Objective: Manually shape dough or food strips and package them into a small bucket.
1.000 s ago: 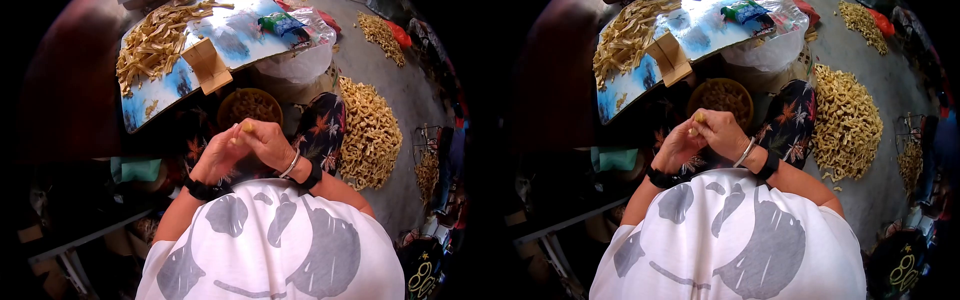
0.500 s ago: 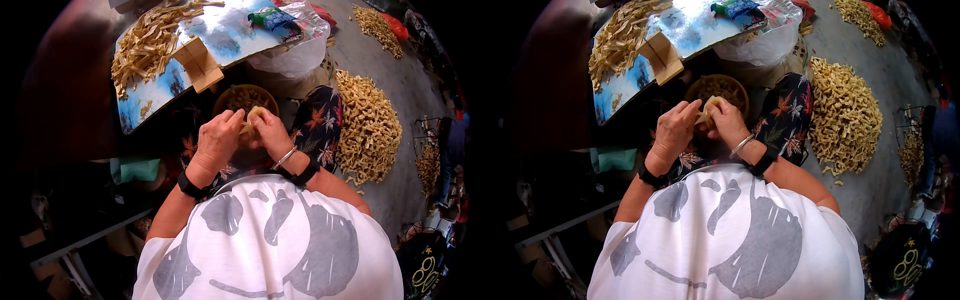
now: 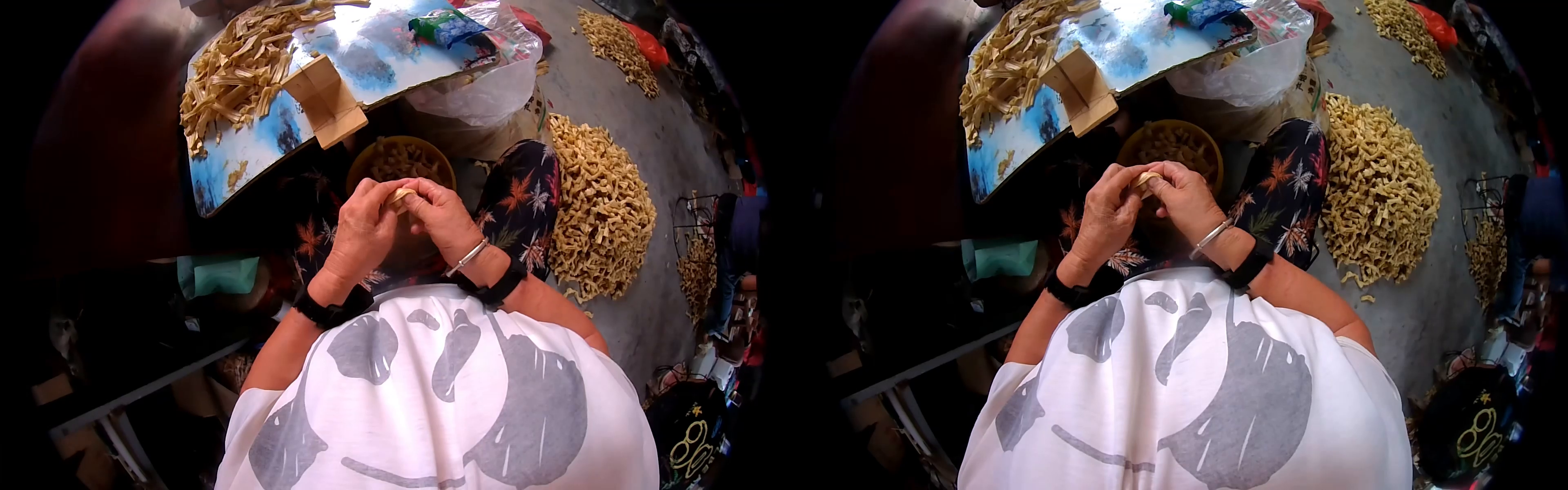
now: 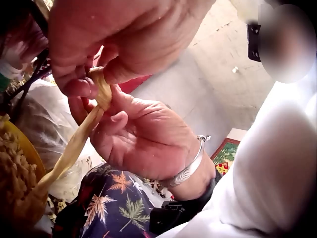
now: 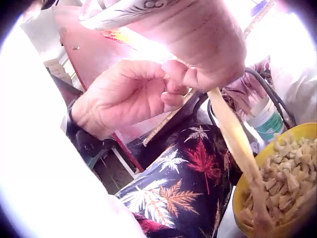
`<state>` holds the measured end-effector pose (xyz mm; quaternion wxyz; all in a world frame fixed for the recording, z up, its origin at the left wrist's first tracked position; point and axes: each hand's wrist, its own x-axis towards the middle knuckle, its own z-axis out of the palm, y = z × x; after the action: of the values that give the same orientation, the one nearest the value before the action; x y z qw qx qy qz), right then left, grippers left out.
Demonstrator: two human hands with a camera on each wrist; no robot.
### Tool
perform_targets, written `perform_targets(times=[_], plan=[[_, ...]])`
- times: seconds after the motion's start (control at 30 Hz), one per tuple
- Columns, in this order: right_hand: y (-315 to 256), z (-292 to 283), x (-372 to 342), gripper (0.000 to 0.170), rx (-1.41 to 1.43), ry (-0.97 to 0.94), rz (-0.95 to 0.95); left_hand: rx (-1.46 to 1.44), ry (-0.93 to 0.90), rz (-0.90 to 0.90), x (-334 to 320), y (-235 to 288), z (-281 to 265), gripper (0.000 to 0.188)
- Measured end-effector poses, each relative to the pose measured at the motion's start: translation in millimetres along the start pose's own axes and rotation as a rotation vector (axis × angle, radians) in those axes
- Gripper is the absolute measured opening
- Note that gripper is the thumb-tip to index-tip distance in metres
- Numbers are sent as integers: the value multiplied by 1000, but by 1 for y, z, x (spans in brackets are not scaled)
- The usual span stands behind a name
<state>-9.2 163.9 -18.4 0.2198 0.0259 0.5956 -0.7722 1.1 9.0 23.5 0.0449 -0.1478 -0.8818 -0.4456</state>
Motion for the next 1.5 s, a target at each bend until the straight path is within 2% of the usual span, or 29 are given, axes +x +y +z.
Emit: perform_targets(times=[0.07, 0.13, 0.23, 0.27, 0.3, 0.33, 0.37, 0.43, 0.47, 0.5, 0.53, 0.57, 0.67, 0.73, 0.8, 0.83, 0.93, 0.97, 1.03, 1.17, 1.27, 1.3, 1.4, 1.43, 1.5], plan=[[0, 0, -2, 20, 232, -97, 78, -4, 29, 26, -2, -2, 0, 24], [-12, 3, -7, 22, 303, -172, 173, 12, 76, 81, -2, -11, 4, 24], [-13, -7, -7, 23, 423, -307, 256, -8, 103, -83, 0, -21, 6, 16], [-12, -9, -5, 23, 464, -362, 270, -149, 75, -198, 0, -23, 4, 13], [-11, -8, -4, 22, 477, -329, 248, -291, 46, -313, 0, -24, 3, 10], [-12, -7, -3, 21, 394, -258, 205, -434, 16, -428, 0, -26, 1, 8], [-14, -4, -2, 21, 311, -187, 161, -616, 17, -442, -3, -29, -2, 10], [-11, 2, 2, 22, 240, -112, 45, -656, 30, -421, -5, -17, -2, 11], [-11, 4, 3, 21, 88, -88, -42, -676, 37, -414, -7, -10, 0, 11], [-14, 8, 2, 21, -64, -65, -128, -591, 92, -327, -9, -9, 6, 9], [-18, 13, 1, 21, -217, -43, -214, -511, 111, -314, -10, -12, 5, 7], [-24, 19, -5, 20, -159, 27, -131, -432, 128, -301, -9, -15, 2, 6], [-39, 11, -12, 19, -565, 20, -191, -354, 167, -291, -4, -25, -13, 3], [-28, 7, -11, 18, -659, 24, -277, -311, 156, -293, -2, -32, -20, 2], [-21, 8, -16, 17, -672, 63, -338, -695, 109, -462, -5, -39, -21, 7], [-19, 10, -17, 17, -594, 106, -285, -888, 80, -544, -6, -41, -20, 11], [-23, 23, -18, 15, -407, 190, -150, -1293, 116, -601, -9, -28, -1, 27], [-20, 27, -18, 14, -421, 189, -224, -1342, 28, -550, -13, -26, 3, 33], [-13, 33, -16, 13, -448, 185, -372, -1292, 56, -541, -15, -25, 9, 33], [-19, 15, -3, 20, -794, 221, -505, -1157, 172, -531, -10, -22, 3, 25], [-23, 9, 12, 21, -591, 134, -448, -967, -102, -464, -14, -26, -1, 21], [-19, 9, 16, 21, -357, -8, -212, -989, -80, -495, -16, -21, 1, 19], [-17, 12, 17, 21, -494, 127, -388, -896, -72, -563, -20, -23, -1, 16], [-14, 9, 19, 22, -629, 128, -420, -844, -73, -560, -20, -23, -2, 16], [-11, 10, 18, 21, -657, 158, -421, -738, -71, -557, -21, -23, -4, 16]])
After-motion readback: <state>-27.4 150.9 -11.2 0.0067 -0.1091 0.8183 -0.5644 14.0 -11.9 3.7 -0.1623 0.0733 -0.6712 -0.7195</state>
